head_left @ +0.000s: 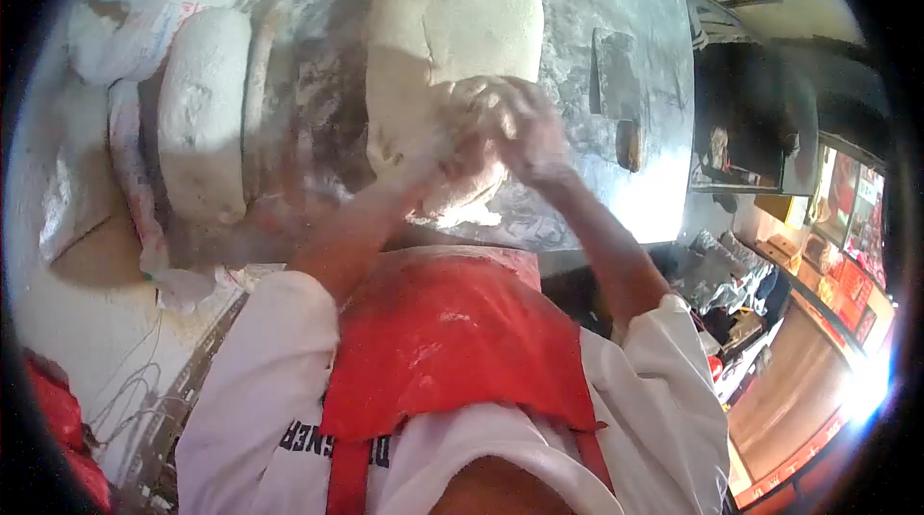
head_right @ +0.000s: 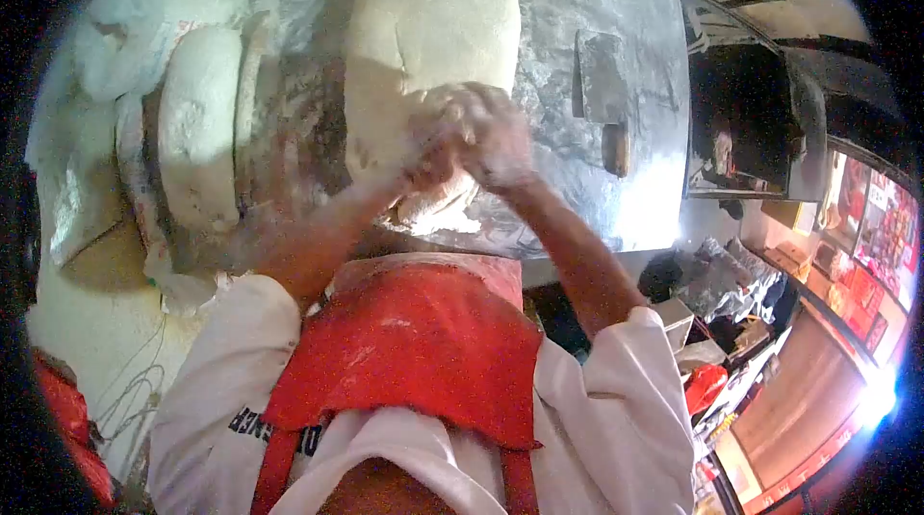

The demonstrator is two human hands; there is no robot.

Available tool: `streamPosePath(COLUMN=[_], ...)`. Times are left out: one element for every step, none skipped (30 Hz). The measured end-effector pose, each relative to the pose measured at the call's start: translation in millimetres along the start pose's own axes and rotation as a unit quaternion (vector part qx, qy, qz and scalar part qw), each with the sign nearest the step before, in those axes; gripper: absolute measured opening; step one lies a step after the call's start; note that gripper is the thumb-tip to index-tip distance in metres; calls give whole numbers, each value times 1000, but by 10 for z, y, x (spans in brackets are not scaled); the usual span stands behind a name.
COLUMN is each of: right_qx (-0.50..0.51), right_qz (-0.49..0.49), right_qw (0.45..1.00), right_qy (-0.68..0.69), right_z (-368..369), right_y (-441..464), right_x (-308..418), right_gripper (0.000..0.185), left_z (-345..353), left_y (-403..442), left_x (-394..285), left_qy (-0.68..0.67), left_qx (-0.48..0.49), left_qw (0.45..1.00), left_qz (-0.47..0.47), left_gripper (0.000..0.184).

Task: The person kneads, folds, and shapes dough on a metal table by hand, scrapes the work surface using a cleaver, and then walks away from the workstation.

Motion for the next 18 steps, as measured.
streamPosePath(right_qx=[39, 31, 18, 0, -22, -29, -22, -25, -39, -47, -29, -4, -5, -6, -7, 22, 52, 34], right_qz=[-29, -59, -89, -74, -66, -108, -102, -105, -120, -133, -110, -82, -83, -72, -59, -80, -101, -98], right_qw=[999, 998, 996, 997, 996, 991, 992, 992, 990, 988, 992, 996, 996, 996, 996, 995, 993, 993], right_qy=[20, 3, -10, 22, 50, 69, 65, 66, 68, 68, 49, 31, 29, 47, 66, 48, 31, 51], right_z=[189, 459, 686, 740, 791, 836, 859, 857, 848, 827, 800, 783, 790, 793, 801, 825, 868, 937], right_y=[28, -17, -54, -24, 66, 102, 43, 7, 96, 191, 163, 74, 58, -1, -64, -179, -288, -332], right_x=[72, 110, 128, 90, -5, -99, -153, -175, -180, -157, -112, -72, -54, -24, 15, 97, 155, 176], right_gripper=[39, 37, 36, 37, 38, 38, 38, 40, 41, 41, 42, 44, 44, 44, 44, 45, 46, 49], left_z=[59, 91, 85, 82, 77, 81, 107, 142, 152, 141, 154, 155, 149, 143, 124, 107, 74, 115], left_y=[-92, -202, -286, -278, -236, -191, -195, -126, -79, -44, -72, -106, -151, -224, -362, -572, -728, -797], left_x=[91, 89, 47, 29, 75, 142, 167, 205, 249, 281, 311, 329, 314, 292, 194, 26, -156, 4], left_qy=[89, 197, 308, 386, 434, 447, 454, 455, 442, 418, 385, 348, 322, 312, 329, 384, 447, 470], left_qx=[14, 33, 54, 74, 81, 80, 78, 74, 61, 40, 25, 21, 24, 33, 54, 91, 142, 109], left_qw=[995, 978, 947, 915, 892, 885, 881, 881, 889, 903, 919, 934, 943, 945, 937, 911, 872, 864], left_qz=[-38, -59, -77, -89, -99, -105, -111, -111, -103, -90, -81, -80, -85, -90, -102, -122, -138, -145], left_gripper=[51, 52, 53, 55, 56, 57, 58, 59, 60, 61, 62, 63, 64, 66, 67, 68, 69, 70])
Point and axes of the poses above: each hand's wrist, its own y-axis towards the middle knuckle, its own z-axis out of the palm, x = y × z, the point moved 4 cm from there along y, towards the middle knuckle, and after that the axes turned 7 degrees about z, right-handed, at the moved point
